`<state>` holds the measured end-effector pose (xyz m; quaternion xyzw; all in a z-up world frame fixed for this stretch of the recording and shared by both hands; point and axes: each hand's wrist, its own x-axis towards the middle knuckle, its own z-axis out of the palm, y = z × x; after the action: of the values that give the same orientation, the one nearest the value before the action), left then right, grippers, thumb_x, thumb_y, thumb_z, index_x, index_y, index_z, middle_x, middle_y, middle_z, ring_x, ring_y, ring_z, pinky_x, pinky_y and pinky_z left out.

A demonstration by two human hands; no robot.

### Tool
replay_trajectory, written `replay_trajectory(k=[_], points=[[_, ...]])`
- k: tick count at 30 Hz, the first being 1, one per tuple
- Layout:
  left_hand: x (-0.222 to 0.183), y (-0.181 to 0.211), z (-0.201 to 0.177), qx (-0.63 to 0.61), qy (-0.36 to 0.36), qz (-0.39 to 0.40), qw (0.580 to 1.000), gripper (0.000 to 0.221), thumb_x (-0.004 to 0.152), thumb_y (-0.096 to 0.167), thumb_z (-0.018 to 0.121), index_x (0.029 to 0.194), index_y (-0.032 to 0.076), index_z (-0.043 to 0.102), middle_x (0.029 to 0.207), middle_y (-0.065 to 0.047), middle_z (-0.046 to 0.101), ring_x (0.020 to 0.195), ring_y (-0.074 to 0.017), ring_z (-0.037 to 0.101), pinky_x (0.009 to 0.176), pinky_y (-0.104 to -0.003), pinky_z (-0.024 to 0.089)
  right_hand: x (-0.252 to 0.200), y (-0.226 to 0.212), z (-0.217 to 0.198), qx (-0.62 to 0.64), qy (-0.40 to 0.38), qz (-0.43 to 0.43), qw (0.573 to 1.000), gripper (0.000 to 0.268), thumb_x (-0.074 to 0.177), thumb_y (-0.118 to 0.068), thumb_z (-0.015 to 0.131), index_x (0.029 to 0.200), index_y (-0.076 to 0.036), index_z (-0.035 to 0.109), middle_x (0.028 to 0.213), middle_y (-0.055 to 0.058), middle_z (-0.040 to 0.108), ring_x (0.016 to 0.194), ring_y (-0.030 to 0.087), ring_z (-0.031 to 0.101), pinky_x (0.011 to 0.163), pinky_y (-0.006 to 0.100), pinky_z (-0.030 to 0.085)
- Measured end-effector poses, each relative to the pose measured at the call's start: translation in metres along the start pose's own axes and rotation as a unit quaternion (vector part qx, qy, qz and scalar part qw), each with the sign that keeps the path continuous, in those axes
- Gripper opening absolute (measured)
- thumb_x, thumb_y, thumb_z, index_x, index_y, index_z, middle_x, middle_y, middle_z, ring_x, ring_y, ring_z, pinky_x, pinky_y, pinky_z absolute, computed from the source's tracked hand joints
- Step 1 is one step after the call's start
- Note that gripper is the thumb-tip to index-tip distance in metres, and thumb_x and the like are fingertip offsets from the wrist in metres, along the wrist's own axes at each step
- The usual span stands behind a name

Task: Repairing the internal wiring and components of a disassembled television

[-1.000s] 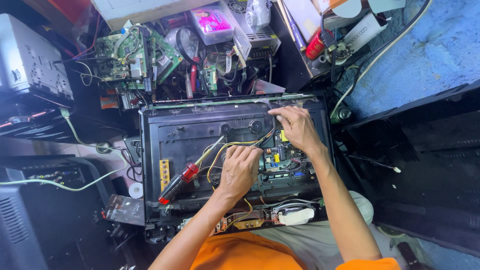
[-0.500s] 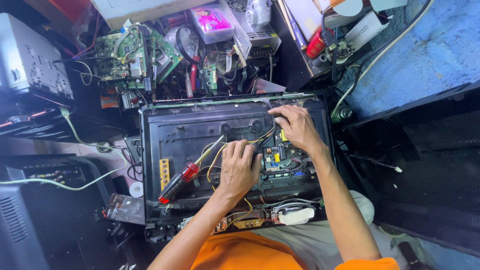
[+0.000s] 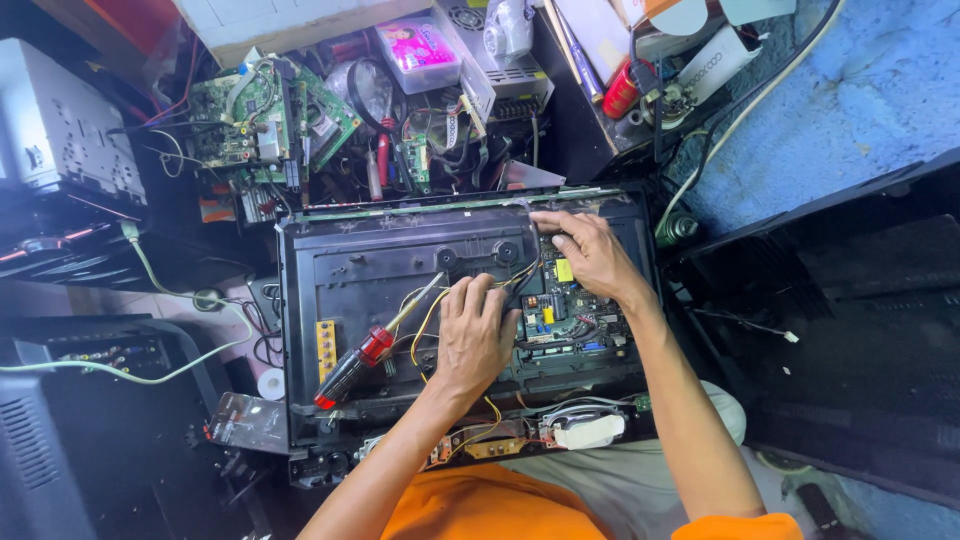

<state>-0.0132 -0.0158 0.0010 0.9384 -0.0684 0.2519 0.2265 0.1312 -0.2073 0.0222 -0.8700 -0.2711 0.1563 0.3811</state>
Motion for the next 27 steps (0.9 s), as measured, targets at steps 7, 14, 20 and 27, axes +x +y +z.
replay_trajectory(k=[7, 14, 20, 27], points=[[-0.004, 0.000, -0.004, 0.000, 0.007, -0.008, 1.000, 0.014, 0.085, 0.019, 0.072, 0.090, 0.010, 0.062, 0.116, -0.010, 0.060, 0.112, -0.0327, 0.058, 0.094, -0.042, 0.044, 0.004, 0.022, 0.017, -0.060, 0.066, -0.041, 0.995, 0.040, 0.097, -0.009, 0.061, 0.136, -0.017, 0.062, 0.111, 0.006, 0.076, 0.108, 0.030, 0.068, 0.105, 0.047, 0.043], [-0.027, -0.028, -0.063, 0.079, -0.021, -0.084, 0.993, 0.029, 0.090, 0.037, 0.073, 0.110, 0.018, 0.065, 0.119, -0.004, 0.060, 0.116, -0.0289, 0.055, 0.099, -0.044, 0.036, 0.019, 0.018, 0.020, -0.099, 0.090, 0.020, 0.991, 0.018, 0.092, -0.016, 0.071, 0.109, -0.022, 0.072, 0.089, -0.001, 0.077, 0.090, 0.023, 0.071, 0.090, 0.040, 0.051], [-0.041, -0.057, -0.121, 0.099, -0.175, -0.170, 0.965, 0.052, 0.088, 0.055, 0.067, 0.122, 0.015, 0.061, 0.119, -0.007, 0.058, 0.111, -0.0267, 0.053, 0.094, -0.045, 0.040, 0.022, -0.011, -0.003, -0.089, 0.060, 0.031, 0.994, 0.028, 0.083, 0.001, 0.065, 0.106, -0.007, 0.078, 0.098, 0.005, 0.079, 0.074, 0.022, 0.072, 0.073, 0.035, 0.057], [-0.049, -0.071, -0.126, 0.056, -0.196, -0.179, 0.962, 0.053, 0.087, 0.018, 0.066, 0.138, 0.016, 0.057, 0.111, -0.008, 0.064, 0.097, -0.0275, 0.060, 0.077, -0.041, 0.048, 0.009, 0.000, 0.002, -0.103, 0.117, -0.103, 0.982, 0.025, 0.082, 0.008, 0.065, 0.097, -0.003, 0.081, 0.097, 0.006, 0.073, 0.074, 0.021, 0.068, 0.071, 0.033, 0.057]])
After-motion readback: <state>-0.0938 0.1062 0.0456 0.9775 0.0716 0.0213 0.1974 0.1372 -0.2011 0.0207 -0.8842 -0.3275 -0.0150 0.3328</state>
